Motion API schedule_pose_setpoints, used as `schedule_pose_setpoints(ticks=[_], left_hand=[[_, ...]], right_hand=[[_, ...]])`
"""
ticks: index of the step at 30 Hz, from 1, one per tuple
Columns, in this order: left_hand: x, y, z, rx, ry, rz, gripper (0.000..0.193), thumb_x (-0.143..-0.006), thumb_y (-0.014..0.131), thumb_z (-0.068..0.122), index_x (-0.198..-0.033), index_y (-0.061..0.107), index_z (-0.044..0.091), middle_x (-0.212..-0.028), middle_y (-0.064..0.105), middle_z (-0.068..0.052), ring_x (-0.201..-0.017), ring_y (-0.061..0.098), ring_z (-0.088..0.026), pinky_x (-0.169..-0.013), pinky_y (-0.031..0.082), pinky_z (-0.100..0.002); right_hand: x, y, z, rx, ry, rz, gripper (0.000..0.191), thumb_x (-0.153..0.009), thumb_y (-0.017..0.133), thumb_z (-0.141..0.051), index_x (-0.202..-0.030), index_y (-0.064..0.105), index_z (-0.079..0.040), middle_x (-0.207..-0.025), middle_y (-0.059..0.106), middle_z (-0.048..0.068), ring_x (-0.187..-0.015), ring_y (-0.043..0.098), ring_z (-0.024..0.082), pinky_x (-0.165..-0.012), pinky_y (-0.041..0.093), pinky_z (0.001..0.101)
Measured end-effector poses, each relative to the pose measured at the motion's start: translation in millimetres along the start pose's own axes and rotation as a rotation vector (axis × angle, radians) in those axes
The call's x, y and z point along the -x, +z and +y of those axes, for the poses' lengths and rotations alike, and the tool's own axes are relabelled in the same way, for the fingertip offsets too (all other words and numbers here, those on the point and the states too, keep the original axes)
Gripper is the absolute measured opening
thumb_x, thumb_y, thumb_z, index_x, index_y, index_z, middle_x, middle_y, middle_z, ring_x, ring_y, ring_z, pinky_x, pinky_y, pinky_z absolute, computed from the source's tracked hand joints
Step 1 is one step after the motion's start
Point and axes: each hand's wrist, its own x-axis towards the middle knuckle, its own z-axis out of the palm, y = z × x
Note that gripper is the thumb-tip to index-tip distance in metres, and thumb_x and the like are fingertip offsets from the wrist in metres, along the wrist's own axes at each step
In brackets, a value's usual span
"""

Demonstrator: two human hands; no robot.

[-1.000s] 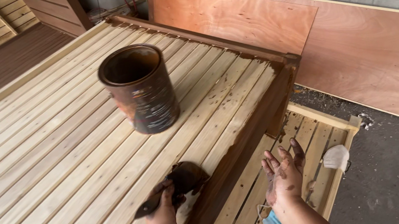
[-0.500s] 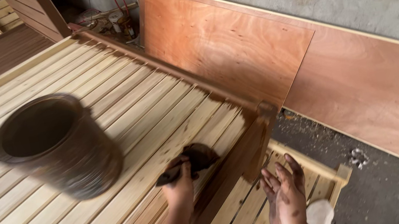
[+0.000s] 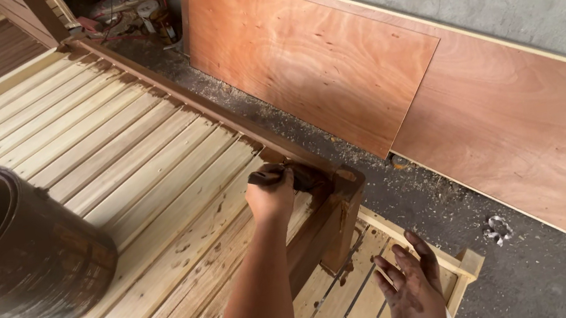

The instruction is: The person applies brown wood stain to slatted wooden furniture using a brush, dipping the brush into a stain can and brushing the frame edges, rails, and bench surfaces, working around the piece to coat the bare wood.

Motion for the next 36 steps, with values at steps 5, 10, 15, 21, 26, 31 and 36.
schedule_pose_setpoints(ticks=[5, 10, 15, 21, 26, 31, 36], left_hand=[[29, -44, -16, -0.102, 0.085, -0.043, 0.018, -0.078, 0.082, 0.017, -0.093, 0.077, 0.009, -0.09, 0.078, -0.011, -0.084, 0.075, -0.024, -0.078, 0.058, -0.034], [75, -145, -44, -0.154, 0.083, -0.063, 0.019, -0.077, 0.083, 0.016, -0.094, 0.076, 0.008, -0.088, 0.078, -0.012, -0.081, 0.075, -0.024, -0.074, 0.06, -0.034], [133, -278, -73, -0.145, -0.118, -0.095, 0.022, -0.081, 0.081, 0.014, -0.102, 0.075, 0.01, -0.09, 0.079, -0.005, -0.079, 0.074, -0.016, -0.071, 0.06, -0.03], [203, -450, -138, -0.216, -0.355, 0.011, 0.025, -0.087, 0.081, 0.014, -0.11, 0.077, 0.006, -0.079, 0.078, -0.016, -0.064, 0.06, -0.02, -0.057, 0.047, -0.035], [242, -578, -165, 0.374, -0.437, 0.216, 0.022, -0.084, 0.071, -0.005, -0.106, 0.068, -0.004, -0.098, 0.075, -0.019, -0.09, 0.076, -0.029, -0.084, 0.064, -0.04], [245, -568, -171, 0.321, -0.439, 0.071, 0.021, -0.084, 0.072, -0.002, -0.105, 0.07, -0.003, -0.103, 0.076, -0.018, -0.094, 0.076, -0.029, -0.086, 0.064, -0.038], [209, -442, -157, 0.339, -0.451, 0.05, 0.022, -0.086, 0.074, 0.001, -0.108, 0.071, 0.002, -0.101, 0.076, -0.016, -0.09, 0.069, -0.023, -0.076, 0.057, -0.034]], right_hand=[[22, 8, 28, -0.048, -0.015, -0.123, 0.068, -0.086, 0.065, -0.035, -0.15, 0.044, -0.023, -0.127, 0.055, 0.004, -0.118, 0.058, 0.029, -0.107, 0.041, 0.0488], [60, 23, 67, -0.06, -0.086, -0.305, 0.062, -0.09, 0.062, -0.042, -0.148, 0.046, -0.027, -0.129, 0.059, -0.001, -0.114, 0.06, 0.025, -0.102, 0.042, 0.0459], [105, 36, 107, 0.012, -0.042, -0.297, 0.055, -0.091, 0.061, -0.037, -0.145, 0.049, -0.03, -0.13, 0.057, -0.003, -0.117, 0.056, 0.019, -0.101, 0.041, 0.0432], [157, 54, 161, 0.024, -0.019, -0.262, 0.053, -0.089, 0.064, -0.025, -0.141, 0.052, -0.029, -0.125, 0.055, -0.007, -0.114, 0.052, 0.011, -0.101, 0.039, 0.0397], [178, 59, 188, -0.028, 0.034, -0.259, 0.052, -0.089, 0.064, -0.022, -0.139, 0.052, -0.028, -0.121, 0.055, -0.005, -0.109, 0.053, 0.011, -0.101, 0.04, 0.04], [180, 57, 184, -0.008, 0.038, -0.235, 0.05, -0.092, 0.06, -0.022, -0.14, 0.049, -0.029, -0.122, 0.055, -0.004, -0.111, 0.053, 0.011, -0.105, 0.039, 0.0418], [153, 49, 165, 0.039, 0.055, -0.201, 0.05, -0.091, 0.058, -0.023, -0.14, 0.049, -0.029, -0.125, 0.057, -0.002, -0.114, 0.054, 0.014, -0.107, 0.039, 0.0444]])
